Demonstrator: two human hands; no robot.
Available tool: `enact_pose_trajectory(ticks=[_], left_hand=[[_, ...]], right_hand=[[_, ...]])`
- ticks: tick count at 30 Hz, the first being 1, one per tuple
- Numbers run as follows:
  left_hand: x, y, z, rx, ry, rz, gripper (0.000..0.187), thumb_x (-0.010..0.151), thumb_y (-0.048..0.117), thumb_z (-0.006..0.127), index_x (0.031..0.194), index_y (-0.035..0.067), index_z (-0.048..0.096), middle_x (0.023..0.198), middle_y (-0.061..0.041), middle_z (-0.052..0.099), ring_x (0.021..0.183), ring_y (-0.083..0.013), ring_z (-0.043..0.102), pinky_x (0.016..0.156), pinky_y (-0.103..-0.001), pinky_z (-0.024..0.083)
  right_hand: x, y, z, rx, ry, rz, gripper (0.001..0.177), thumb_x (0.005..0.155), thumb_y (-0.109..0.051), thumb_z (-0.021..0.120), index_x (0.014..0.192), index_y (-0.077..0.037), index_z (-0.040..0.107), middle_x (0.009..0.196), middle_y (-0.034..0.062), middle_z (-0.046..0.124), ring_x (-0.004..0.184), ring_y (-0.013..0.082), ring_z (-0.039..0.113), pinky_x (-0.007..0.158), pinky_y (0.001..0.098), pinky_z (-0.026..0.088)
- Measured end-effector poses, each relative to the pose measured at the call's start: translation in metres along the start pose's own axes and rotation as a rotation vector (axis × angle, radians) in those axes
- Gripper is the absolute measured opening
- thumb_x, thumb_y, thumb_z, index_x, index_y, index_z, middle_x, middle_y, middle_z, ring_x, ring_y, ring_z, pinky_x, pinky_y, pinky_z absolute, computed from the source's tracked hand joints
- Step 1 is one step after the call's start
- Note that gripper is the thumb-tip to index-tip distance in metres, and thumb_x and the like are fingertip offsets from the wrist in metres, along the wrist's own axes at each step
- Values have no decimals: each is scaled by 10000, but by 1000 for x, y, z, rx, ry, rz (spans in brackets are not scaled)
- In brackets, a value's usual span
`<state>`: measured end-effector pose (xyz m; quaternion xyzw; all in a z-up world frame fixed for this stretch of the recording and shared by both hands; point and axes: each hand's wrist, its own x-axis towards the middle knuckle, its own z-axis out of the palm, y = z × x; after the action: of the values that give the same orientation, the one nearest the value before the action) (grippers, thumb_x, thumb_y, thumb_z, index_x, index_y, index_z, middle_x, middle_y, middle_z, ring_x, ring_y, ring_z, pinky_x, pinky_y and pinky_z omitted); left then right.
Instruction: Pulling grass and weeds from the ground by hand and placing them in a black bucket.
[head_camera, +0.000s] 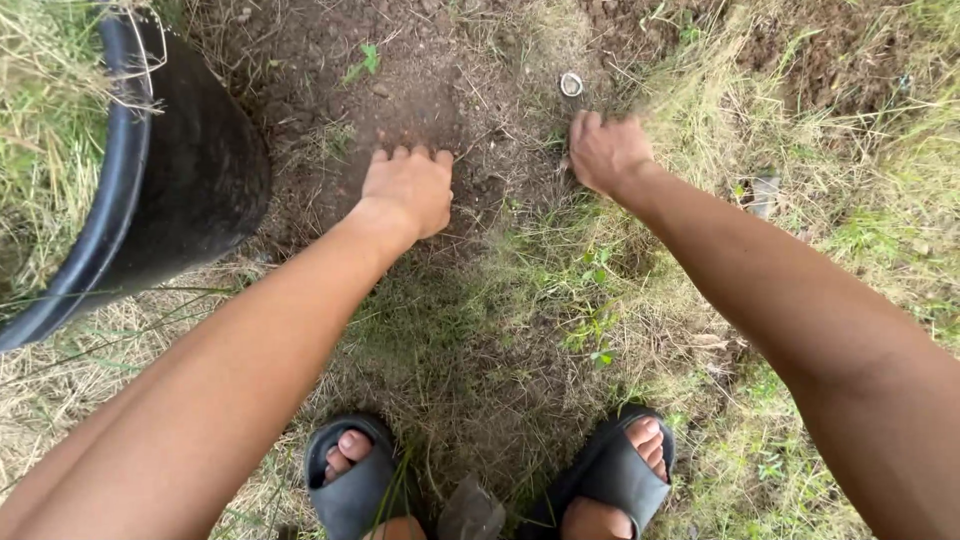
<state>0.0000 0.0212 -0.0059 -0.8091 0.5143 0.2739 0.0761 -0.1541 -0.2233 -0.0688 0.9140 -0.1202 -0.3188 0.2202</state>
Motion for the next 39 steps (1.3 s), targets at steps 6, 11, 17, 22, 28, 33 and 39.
enact_pose_trajectory(ticks=[6,11,17,22,28,33,39], left_hand=[[-1,-10,13,6,3,-21,526,955,184,602,1441,29,474,1392,-220,560,1328,-364,528,1123,-534,383],[-10,-11,9,10,-61,-46,537,947,150,613,1451,28,474,1404,-229,559,1339,-354,532,1136,-524,388],[-7,-9,15,10,-15,-23,532,953,182,626,1442,28,480,1422,-234,544,1358,-374,504,1149,-547,359],[-10,3,8,20,-3,30,529,986,281,604,1445,50,479,1436,-217,535,1384,-400,468,1145,-562,356],[-5,7,11,46,-38,49,516,1017,248,542,1481,39,457,1451,-250,523,1406,-430,447,1184,-550,325],[-11,5,7,44,-55,37,551,1028,256,509,1521,37,397,1504,-269,455,1460,-450,358,1206,-560,280],[4,-6,31,97,-26,59,559,1003,191,496,1515,11,361,1508,-303,401,1452,-458,307,1172,-590,241]], right_hand=[[8,7,1,140,-166,48,452,1153,-308,210,1275,4,513,735,63,462,532,110,394,432,301,407],[8,9,16,124,-217,43,414,1128,-259,200,1278,-13,497,648,49,433,486,96,376,365,279,345],[-47,25,2,189,-366,17,327,1143,-207,291,1204,-64,579,688,73,497,525,106,432,415,275,437],[-88,29,28,272,-438,-20,268,1113,-236,375,1288,-108,533,715,59,530,545,125,493,462,302,506],[-101,18,-8,422,-390,-38,431,1097,-411,339,1444,-226,514,777,62,533,597,151,476,520,324,483],[-119,2,-103,-38,168,149,761,963,-565,436,1457,8,355,1459,248,424,1500,446,294,1122,735,301],[-42,-51,-38,51,55,-122,1037,941,-484,615,1610,11,-4,1603,289,87,1486,450,116,1145,707,268]])
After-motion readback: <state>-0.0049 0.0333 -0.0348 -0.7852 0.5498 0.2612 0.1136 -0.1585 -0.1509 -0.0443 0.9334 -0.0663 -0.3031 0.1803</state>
